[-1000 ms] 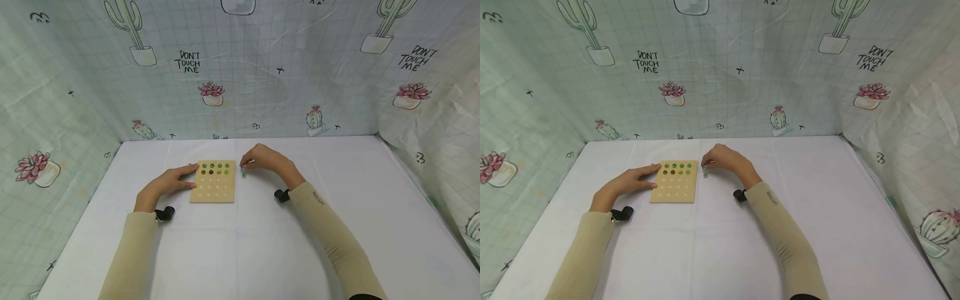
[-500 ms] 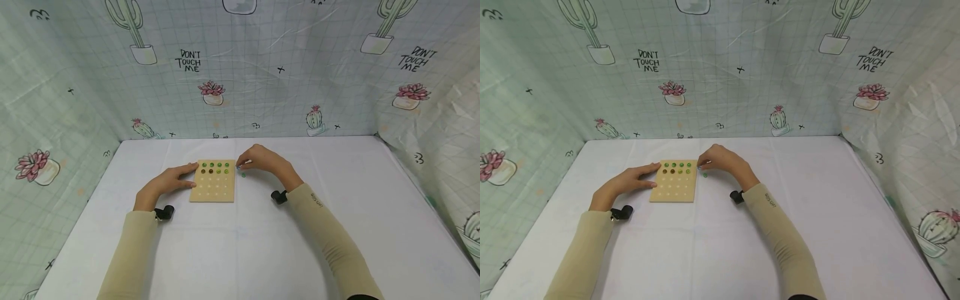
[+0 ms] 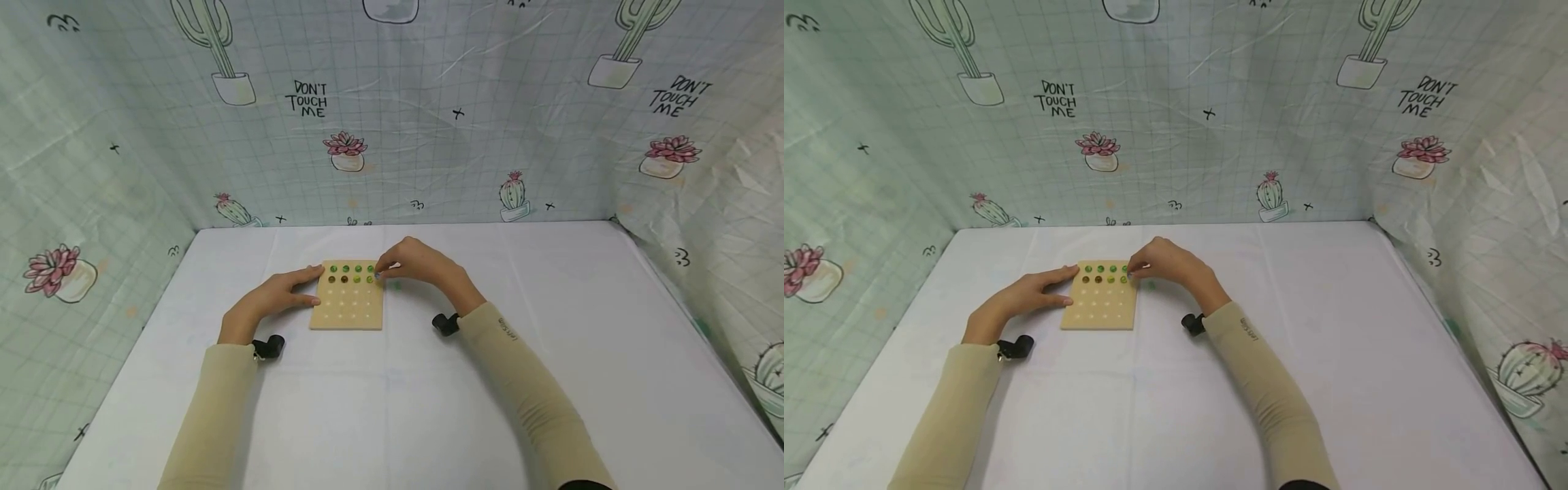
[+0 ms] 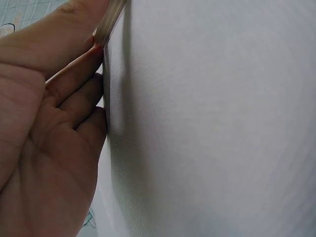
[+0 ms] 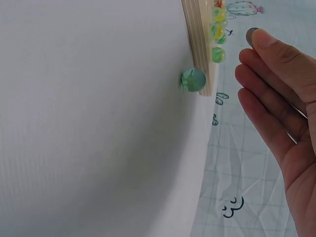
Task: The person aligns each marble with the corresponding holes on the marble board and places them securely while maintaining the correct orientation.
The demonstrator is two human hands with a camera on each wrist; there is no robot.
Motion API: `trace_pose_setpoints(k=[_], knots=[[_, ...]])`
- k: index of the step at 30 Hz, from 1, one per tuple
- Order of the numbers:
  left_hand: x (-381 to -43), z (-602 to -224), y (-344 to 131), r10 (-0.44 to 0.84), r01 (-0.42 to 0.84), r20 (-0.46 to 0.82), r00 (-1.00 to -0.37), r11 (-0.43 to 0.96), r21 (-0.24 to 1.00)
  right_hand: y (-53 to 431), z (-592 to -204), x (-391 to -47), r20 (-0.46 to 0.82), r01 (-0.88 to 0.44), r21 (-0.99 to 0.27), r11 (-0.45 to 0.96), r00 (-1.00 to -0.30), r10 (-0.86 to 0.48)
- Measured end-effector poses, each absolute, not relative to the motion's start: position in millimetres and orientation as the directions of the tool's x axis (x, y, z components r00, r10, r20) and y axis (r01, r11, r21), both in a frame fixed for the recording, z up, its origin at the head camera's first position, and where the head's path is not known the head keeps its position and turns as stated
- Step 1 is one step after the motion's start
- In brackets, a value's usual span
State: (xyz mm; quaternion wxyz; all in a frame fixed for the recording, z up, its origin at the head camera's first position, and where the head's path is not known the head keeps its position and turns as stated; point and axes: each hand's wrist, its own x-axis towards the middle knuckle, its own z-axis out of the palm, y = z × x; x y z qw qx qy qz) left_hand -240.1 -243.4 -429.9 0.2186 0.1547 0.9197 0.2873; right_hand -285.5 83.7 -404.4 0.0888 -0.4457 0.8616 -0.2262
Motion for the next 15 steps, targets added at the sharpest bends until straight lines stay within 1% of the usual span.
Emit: trace_pose_setpoints(k=[7, 15], knots=[[-240.5, -431.1, -243.8, 0.418, 0.176, -0.303, -0.856, 0.787, 0.591, 74.9, -406.4, -282.4, 0.070, -0.738, -0.473, 0.480, -0.575, -0.815], [-241.5, -432.0, -244.2, 0.411, 0.164, -0.314, -0.856, 0.792, 0.589, 65.2, -407.1, -279.8, 0.070, -0.735, -0.455, 0.502, -0.592, -0.803]])
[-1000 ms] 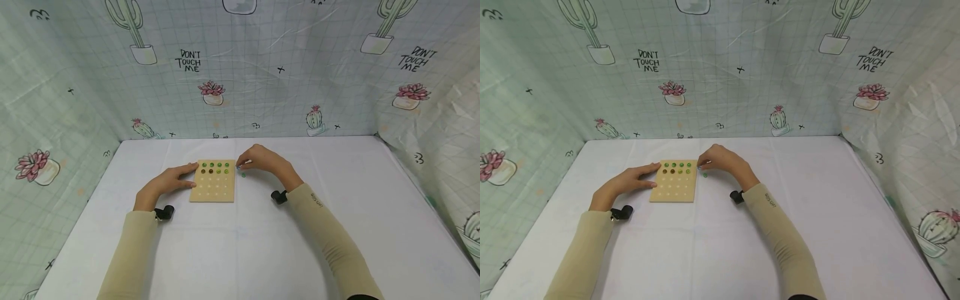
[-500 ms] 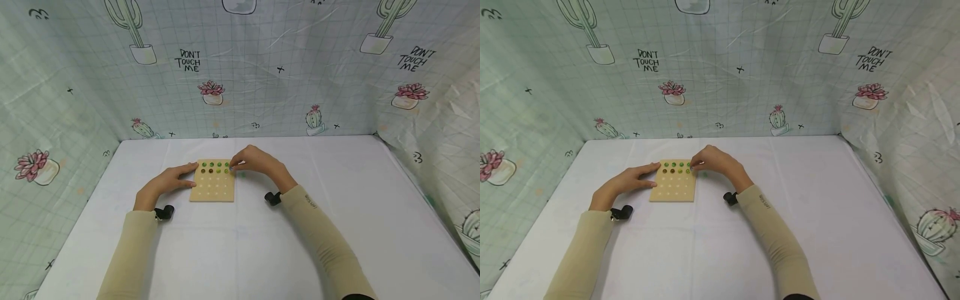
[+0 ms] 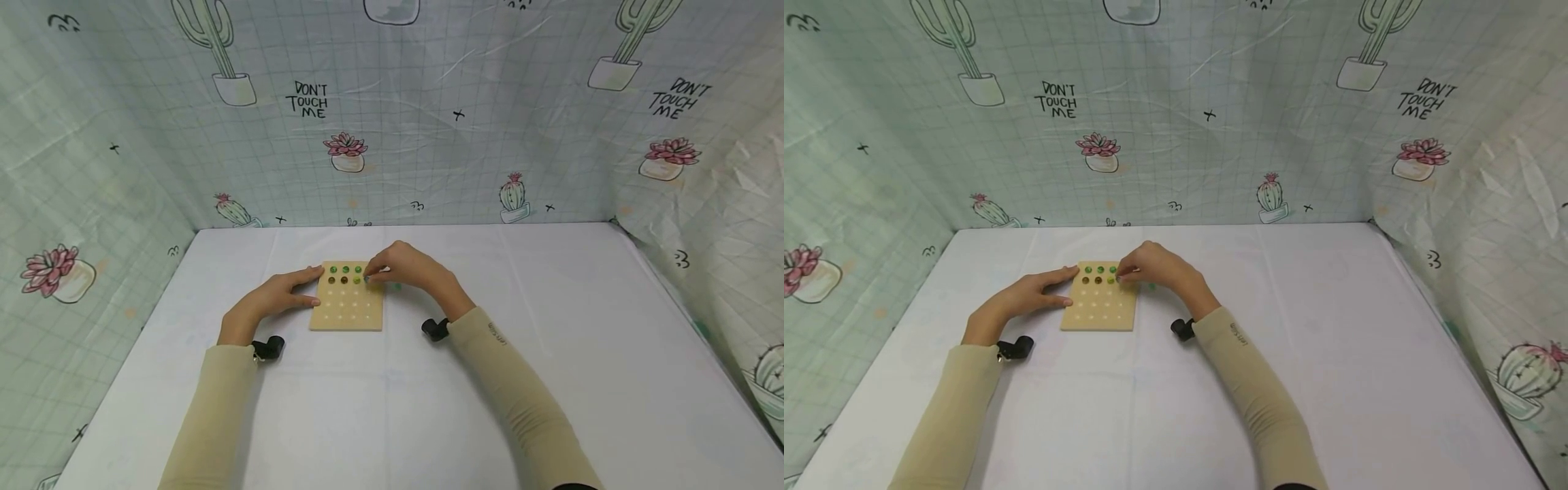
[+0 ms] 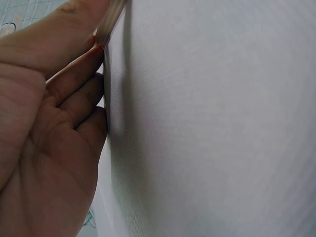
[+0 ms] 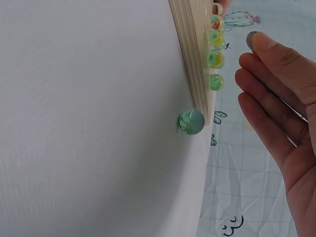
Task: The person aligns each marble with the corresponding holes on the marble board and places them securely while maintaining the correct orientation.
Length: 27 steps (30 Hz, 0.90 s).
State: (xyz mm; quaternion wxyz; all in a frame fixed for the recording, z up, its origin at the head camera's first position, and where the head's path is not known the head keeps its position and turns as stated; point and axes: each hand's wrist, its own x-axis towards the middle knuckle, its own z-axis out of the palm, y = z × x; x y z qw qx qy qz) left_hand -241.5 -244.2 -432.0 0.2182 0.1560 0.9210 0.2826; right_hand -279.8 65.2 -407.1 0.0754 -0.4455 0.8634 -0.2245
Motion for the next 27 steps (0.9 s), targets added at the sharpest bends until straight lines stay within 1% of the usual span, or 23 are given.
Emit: trace_pose_setpoints(k=[16, 23, 27], knots=[[-240.4, -430.9, -243.7, 0.412, 0.161, -0.309, -0.857, 0.785, 0.599, 51.0, -407.6, -277.0, 0.099, -0.734, -0.459, 0.501, -0.602, -0.792], [-241.6, -433.7, -243.8, 0.427, 0.186, -0.289, -0.857, 0.778, 0.600, 47.5, -406.7, -275.3, 0.104, -0.727, -0.460, 0.510, -0.614, -0.782], [-241.2, -433.8, -244.6, 0.423, 0.178, -0.294, -0.857, 0.778, 0.602, 42.7, -406.3, -275.1, 0.112, -0.735, -0.458, 0.501, -0.606, -0.787]])
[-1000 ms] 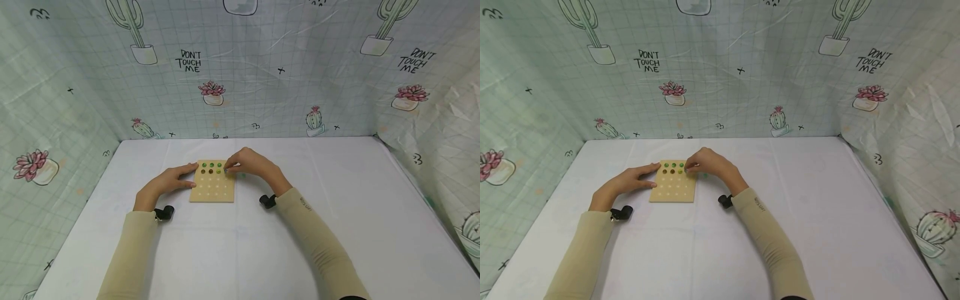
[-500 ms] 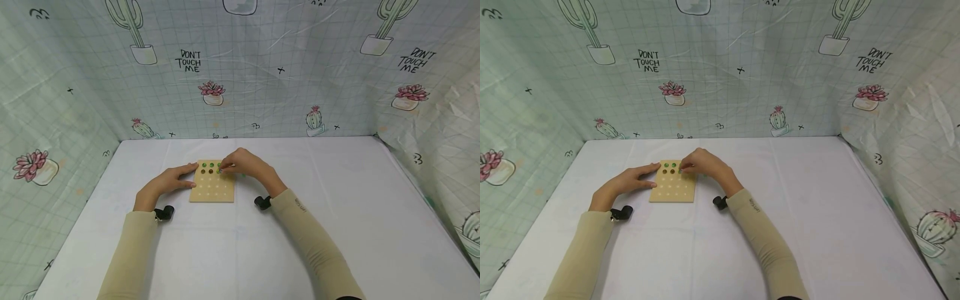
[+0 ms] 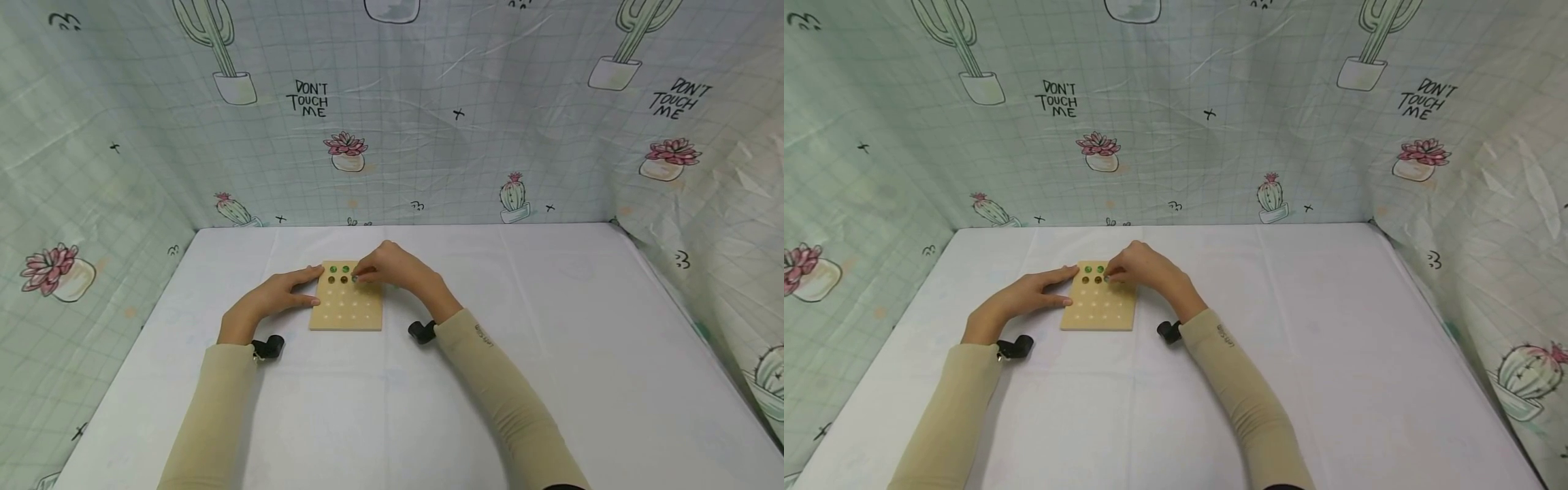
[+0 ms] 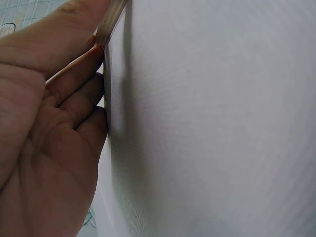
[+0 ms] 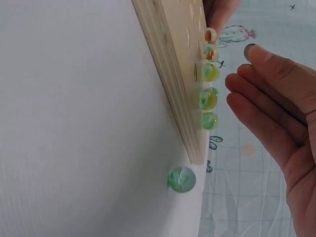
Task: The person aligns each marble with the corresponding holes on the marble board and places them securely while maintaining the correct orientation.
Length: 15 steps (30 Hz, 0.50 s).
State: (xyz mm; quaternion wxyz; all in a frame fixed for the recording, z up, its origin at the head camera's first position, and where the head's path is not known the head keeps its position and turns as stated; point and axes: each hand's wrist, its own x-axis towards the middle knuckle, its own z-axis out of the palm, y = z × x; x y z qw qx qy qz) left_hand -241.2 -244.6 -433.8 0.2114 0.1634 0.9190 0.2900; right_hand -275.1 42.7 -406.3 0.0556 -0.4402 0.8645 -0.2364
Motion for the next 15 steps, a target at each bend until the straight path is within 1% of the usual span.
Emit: trace_pose_setpoints(k=[7, 15], knots=[[-240.3, -433.0, -245.9, 0.420, 0.168, -0.296, -0.858, 0.773, 0.612, 31.1, -407.4, -272.9, 0.139, -0.762, -0.449, 0.467, -0.576, -0.806], [-239.4, -431.9, -245.9, 0.424, 0.174, -0.293, -0.857, 0.774, 0.609, 16.4, -408.9, -269.6, 0.119, -0.741, -0.476, 0.474, -0.589, -0.800]])
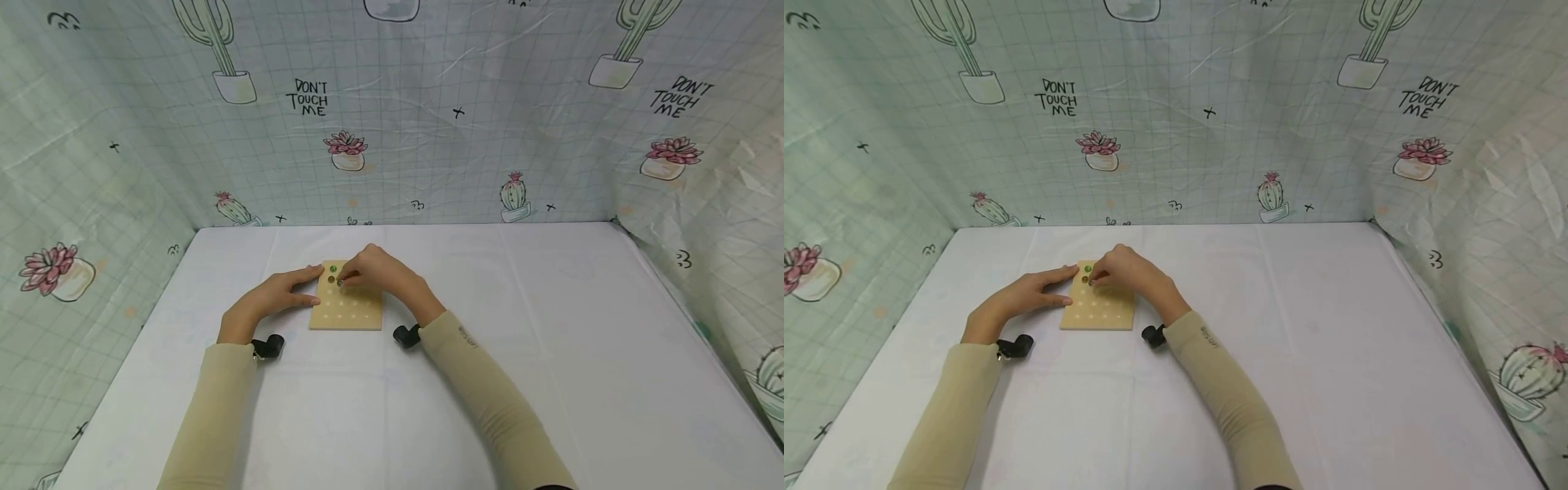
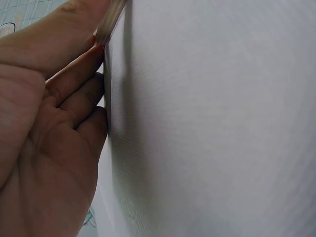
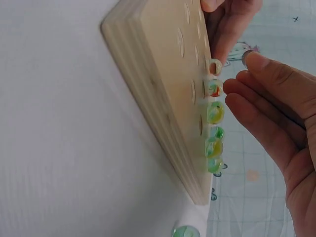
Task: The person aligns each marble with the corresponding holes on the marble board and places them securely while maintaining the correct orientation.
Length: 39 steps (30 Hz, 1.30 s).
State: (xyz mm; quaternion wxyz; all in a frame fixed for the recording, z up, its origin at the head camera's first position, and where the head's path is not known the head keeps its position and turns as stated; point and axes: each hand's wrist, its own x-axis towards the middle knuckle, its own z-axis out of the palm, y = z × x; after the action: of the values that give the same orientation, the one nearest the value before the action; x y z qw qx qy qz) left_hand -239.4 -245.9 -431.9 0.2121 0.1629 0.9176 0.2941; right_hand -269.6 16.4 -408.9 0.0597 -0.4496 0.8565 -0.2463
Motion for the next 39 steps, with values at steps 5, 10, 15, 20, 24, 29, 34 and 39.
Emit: trace_pose_setpoints(k=[5, 10, 15, 20, 24, 29, 34, 39], knots=[[-239.6, -432.0, -246.4, 0.424, 0.175, -0.295, -0.856, 0.776, 0.606, 9.2, -409.7, -268.6, 0.106, -0.729, -0.497, 0.471, -0.590, -0.800], [-239.4, -432.6, -247.7, 0.422, 0.169, -0.295, -0.857, 0.773, 0.612, 3.3, -410.1, -269.6, 0.081, -0.727, -0.486, 0.485, -0.591, -0.803], [-239.1, -433.2, -248.9, 0.430, 0.182, -0.286, -0.856, 0.769, 0.613, -3.8, -410.4, -271.3, 0.064, -0.734, -0.458, 0.502, -0.590, -0.805], [-239.0, -432.3, -248.0, 0.437, 0.191, -0.280, -0.855, 0.767, 0.612, -11.4, -410.3, -273.8, 0.032, -0.738, -0.425, 0.523, -0.590, -0.806], [-238.9, -430.7, -247.7, 0.441, 0.195, -0.279, -0.853, 0.765, 0.614, -16.1, -406.9, -274.4, 0.010, -0.745, -0.406, 0.529, -0.582, -0.813], [-238.9, -429.5, -248.0, 0.441, 0.191, -0.284, -0.851, 0.764, 0.616, -19.0, -403.5, -275.9, -0.008, -0.762, -0.377, 0.527, -0.566, -0.824], [-239.6, -430.0, -248.0, 0.439, 0.182, -0.291, -0.850, 0.763, 0.620, -20.7, -403.2, -276.9, -0.017, -0.769, -0.366, 0.525, -0.558, -0.830], [-239.3, -430.3, -247.2, 0.439, 0.183, -0.289, -0.851, 0.763, 0.621, -21.3, -403.7, -277.2, -0.032, -0.763, -0.364, 0.534, -0.563, -0.826]])
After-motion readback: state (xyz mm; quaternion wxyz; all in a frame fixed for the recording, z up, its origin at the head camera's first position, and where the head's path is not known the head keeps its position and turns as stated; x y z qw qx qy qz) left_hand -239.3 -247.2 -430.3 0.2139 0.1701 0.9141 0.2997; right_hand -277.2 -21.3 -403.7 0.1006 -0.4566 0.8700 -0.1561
